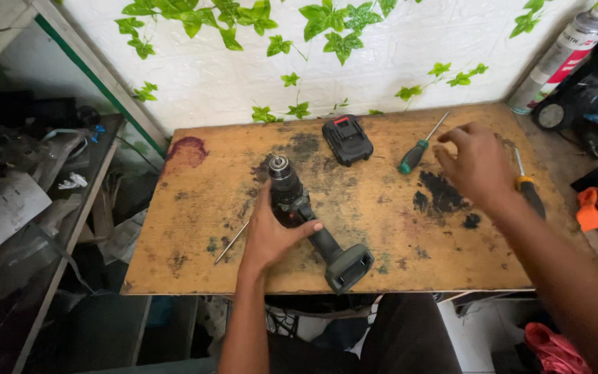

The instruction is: The person uses a screwdriver to unscrew and remove the chuck from a cordless drill. They then reattach the chuck and tighten the screws to secure it back onto the drill.

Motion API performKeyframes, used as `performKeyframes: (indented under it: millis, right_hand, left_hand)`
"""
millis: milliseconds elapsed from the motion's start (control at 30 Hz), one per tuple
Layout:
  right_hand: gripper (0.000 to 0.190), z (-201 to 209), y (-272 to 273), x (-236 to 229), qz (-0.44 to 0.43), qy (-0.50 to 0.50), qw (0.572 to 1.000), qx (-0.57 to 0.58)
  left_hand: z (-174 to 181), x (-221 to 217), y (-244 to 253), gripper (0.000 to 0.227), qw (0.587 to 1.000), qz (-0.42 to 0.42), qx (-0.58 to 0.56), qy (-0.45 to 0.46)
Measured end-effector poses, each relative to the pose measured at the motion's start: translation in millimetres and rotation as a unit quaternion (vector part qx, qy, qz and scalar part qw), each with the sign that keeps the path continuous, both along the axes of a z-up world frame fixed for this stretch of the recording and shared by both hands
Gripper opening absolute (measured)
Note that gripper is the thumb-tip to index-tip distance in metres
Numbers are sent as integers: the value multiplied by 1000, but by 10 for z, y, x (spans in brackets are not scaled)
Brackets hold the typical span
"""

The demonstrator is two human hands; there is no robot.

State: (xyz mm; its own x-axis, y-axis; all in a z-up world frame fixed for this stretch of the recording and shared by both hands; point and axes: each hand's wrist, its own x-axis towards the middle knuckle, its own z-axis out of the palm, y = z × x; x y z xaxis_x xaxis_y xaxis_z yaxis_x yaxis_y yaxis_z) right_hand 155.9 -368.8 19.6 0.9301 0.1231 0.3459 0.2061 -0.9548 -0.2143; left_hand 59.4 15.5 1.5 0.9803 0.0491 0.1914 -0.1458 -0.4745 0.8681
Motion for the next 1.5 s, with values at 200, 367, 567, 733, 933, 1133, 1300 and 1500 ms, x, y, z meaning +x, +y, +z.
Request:
performKeyframes:
  millis: [200, 367, 567, 733, 933, 1133, 1300, 1500]
  right_hand:
    - [35, 301, 1008, -1332, 125, 64, 947, 290]
    - [104, -45, 1327, -1616, 120, 117, 949, 266]
    - [92, -142, 1063, -1234, 144, 61, 911, 381]
    - [70, 19, 1032, -1167, 107, 131, 854, 493]
    - [63, -9, 1146, -1143, 95, 116, 866, 478]
    - [51, -235, 1217, -1110, 9, 56, 907, 418]
    - [44, -173, 1334, -1212, 10, -3, 899, 437]
    - [45, -372, 1282, -1138, 0, -46, 914, 402]
  left_hand:
    - [-17, 162, -89, 123, 999, 11, 33, 26]
    - [58, 202, -328, 116, 996, 61, 64, -6]
    - [225, 103, -270, 112, 999, 34, -8, 26]
    - [125, -26, -263, 117, 991, 6, -53, 126]
    - [255, -190, -312, 120, 986, -33, -121, 114]
    - [97, -108, -282, 78, 989, 40, -119, 75]
    - [115, -76, -148, 50, 995, 90, 36, 1]
    - [158, -266, 285, 37, 936, 114, 331, 17]
